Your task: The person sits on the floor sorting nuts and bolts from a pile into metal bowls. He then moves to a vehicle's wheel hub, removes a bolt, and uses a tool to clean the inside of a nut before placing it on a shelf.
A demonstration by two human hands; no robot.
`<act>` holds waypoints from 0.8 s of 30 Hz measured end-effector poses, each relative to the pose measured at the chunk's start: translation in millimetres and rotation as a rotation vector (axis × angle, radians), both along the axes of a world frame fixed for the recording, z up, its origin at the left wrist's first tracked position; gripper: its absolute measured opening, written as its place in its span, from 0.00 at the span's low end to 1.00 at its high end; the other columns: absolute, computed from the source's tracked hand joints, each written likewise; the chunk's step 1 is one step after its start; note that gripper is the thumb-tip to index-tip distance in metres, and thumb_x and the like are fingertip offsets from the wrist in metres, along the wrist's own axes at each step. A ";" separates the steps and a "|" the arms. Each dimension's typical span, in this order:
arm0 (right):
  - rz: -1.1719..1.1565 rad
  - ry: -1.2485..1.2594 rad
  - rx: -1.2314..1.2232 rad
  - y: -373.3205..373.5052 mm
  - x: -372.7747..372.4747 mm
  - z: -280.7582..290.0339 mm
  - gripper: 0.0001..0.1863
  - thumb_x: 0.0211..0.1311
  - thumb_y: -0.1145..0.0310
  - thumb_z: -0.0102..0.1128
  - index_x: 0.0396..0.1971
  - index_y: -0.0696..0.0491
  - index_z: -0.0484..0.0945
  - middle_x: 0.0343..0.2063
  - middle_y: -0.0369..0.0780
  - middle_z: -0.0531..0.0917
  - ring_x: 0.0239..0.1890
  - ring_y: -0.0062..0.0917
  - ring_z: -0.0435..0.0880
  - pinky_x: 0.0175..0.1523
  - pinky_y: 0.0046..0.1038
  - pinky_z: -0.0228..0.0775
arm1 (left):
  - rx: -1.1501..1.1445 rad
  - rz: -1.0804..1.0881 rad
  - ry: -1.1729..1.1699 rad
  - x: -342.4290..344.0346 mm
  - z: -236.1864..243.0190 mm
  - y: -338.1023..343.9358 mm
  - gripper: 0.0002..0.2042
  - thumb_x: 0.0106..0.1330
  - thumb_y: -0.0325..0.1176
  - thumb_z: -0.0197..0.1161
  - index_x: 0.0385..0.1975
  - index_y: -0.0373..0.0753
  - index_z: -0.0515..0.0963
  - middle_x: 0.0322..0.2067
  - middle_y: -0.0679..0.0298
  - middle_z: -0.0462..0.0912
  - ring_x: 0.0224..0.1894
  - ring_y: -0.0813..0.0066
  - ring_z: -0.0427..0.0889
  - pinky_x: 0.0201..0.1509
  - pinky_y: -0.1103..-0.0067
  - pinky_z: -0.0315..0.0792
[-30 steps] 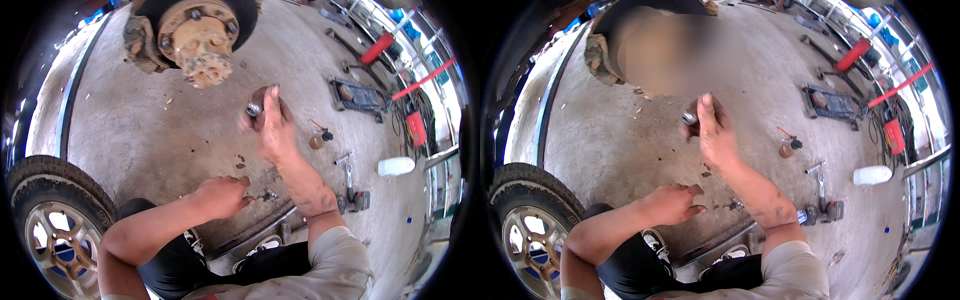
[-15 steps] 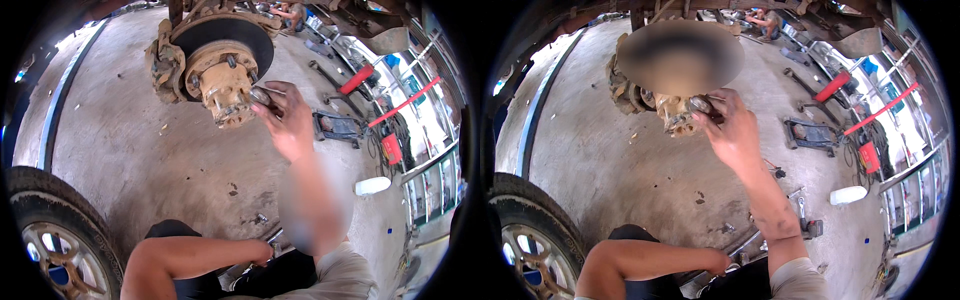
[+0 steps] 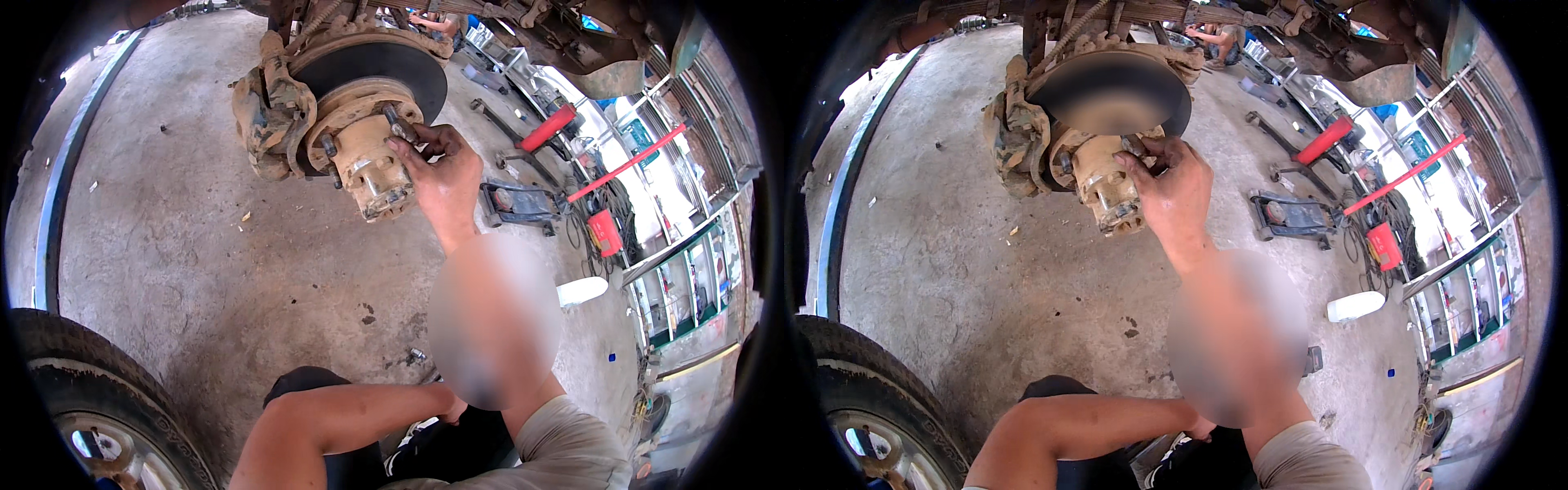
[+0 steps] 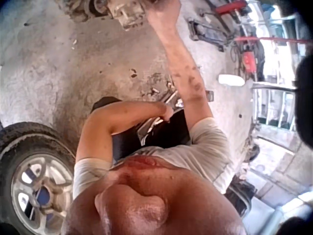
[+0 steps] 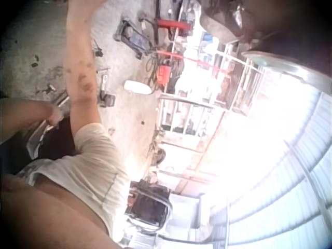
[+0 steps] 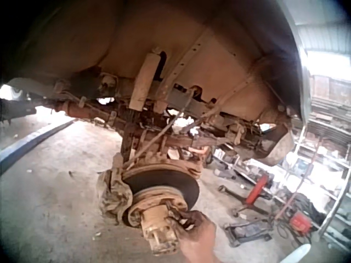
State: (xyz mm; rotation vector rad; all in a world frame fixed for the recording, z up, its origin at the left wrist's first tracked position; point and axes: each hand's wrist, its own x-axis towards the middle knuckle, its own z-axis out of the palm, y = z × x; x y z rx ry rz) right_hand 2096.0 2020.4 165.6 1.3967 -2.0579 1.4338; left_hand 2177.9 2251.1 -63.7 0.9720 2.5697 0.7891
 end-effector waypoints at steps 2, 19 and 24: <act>-0.025 -0.036 0.014 -3.1 3.4 -1.7 0.20 0.41 0.62 0.75 0.28 0.62 0.78 0.22 0.46 0.82 0.23 0.33 0.82 0.30 0.29 0.71 | -0.146 -0.054 -0.194 -5.0 21.6 -2.7 0.25 0.58 0.56 0.57 0.39 0.38 0.81 0.36 0.56 0.83 0.40 0.60 0.82 0.47 0.66 0.73; -0.194 0.071 0.154 -3.6 7.6 6.0 0.23 0.44 0.53 0.73 0.22 0.61 0.80 0.18 0.46 0.82 0.22 0.36 0.83 0.31 0.31 0.72 | -0.147 -0.166 -0.233 -14.3 11.3 4.3 0.22 0.59 0.56 0.57 0.36 0.42 0.83 0.36 0.61 0.84 0.41 0.64 0.81 0.48 0.70 0.72; -0.191 0.101 0.228 0.3 4.1 9.1 0.23 0.48 0.51 0.69 0.21 0.60 0.80 0.16 0.47 0.80 0.22 0.41 0.81 0.30 0.33 0.72 | -0.174 -0.171 -0.248 -13.2 17.3 4.9 0.22 0.60 0.56 0.57 0.36 0.42 0.83 0.35 0.62 0.84 0.41 0.65 0.81 0.48 0.70 0.72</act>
